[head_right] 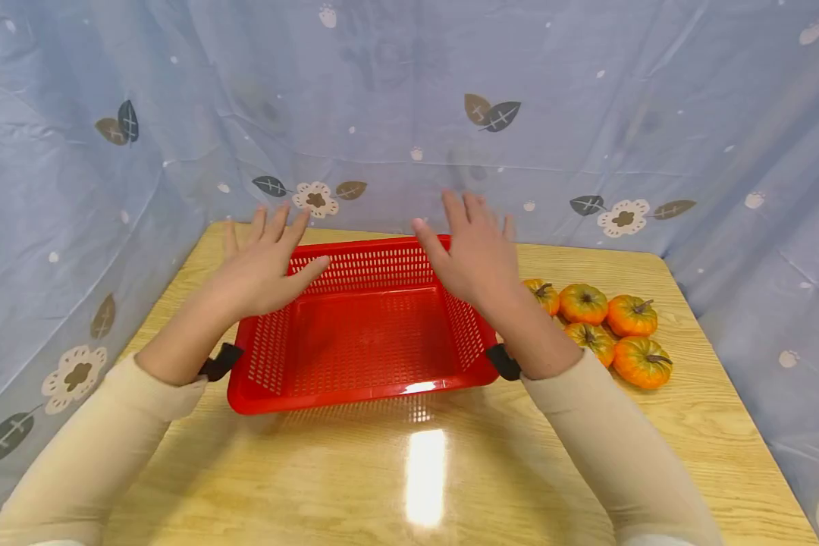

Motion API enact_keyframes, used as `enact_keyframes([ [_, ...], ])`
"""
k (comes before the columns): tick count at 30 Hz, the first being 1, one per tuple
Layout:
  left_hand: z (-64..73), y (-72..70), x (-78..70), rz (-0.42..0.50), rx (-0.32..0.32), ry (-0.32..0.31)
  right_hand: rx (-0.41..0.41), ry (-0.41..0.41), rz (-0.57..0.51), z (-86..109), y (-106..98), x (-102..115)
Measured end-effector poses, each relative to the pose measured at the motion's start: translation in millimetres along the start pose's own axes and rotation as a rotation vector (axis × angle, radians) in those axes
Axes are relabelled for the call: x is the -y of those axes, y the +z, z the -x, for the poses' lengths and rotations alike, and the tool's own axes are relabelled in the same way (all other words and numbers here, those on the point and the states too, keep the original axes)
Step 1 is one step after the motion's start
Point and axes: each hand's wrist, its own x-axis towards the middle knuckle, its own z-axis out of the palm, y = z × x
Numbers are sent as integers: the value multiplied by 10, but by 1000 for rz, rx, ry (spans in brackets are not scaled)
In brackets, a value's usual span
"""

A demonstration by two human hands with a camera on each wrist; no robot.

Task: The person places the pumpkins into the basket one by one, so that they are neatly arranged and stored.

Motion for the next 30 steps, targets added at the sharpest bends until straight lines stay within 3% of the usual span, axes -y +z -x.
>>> enact_keyframes([
  [5, 607, 32, 216, 53, -67, 11, -54, 70, -38, 431, -75, -456],
  [8, 906, 208, 355, 64, -85, -8, -30, 131, -48, 658, 26, -754],
  [12, 1159, 536, 493, 148, -105, -39, 31, 212, -48, 904, 239, -1064],
  [17, 1270, 846, 531, 304, -181, -81, 40, 271, -60, 1110, 512, -1275],
  [23, 1293, 1022, 477, 542, -130, -215, -14, 274, -130, 1140, 787, -1345],
  [27, 1263, 1097, 478, 740, -122, -205, 15, 294, -130, 1130, 850, -1381],
  [30, 1240, 1121, 487, 815, -133, -163, 32, 294, -126, 1122, 865, -1403],
])
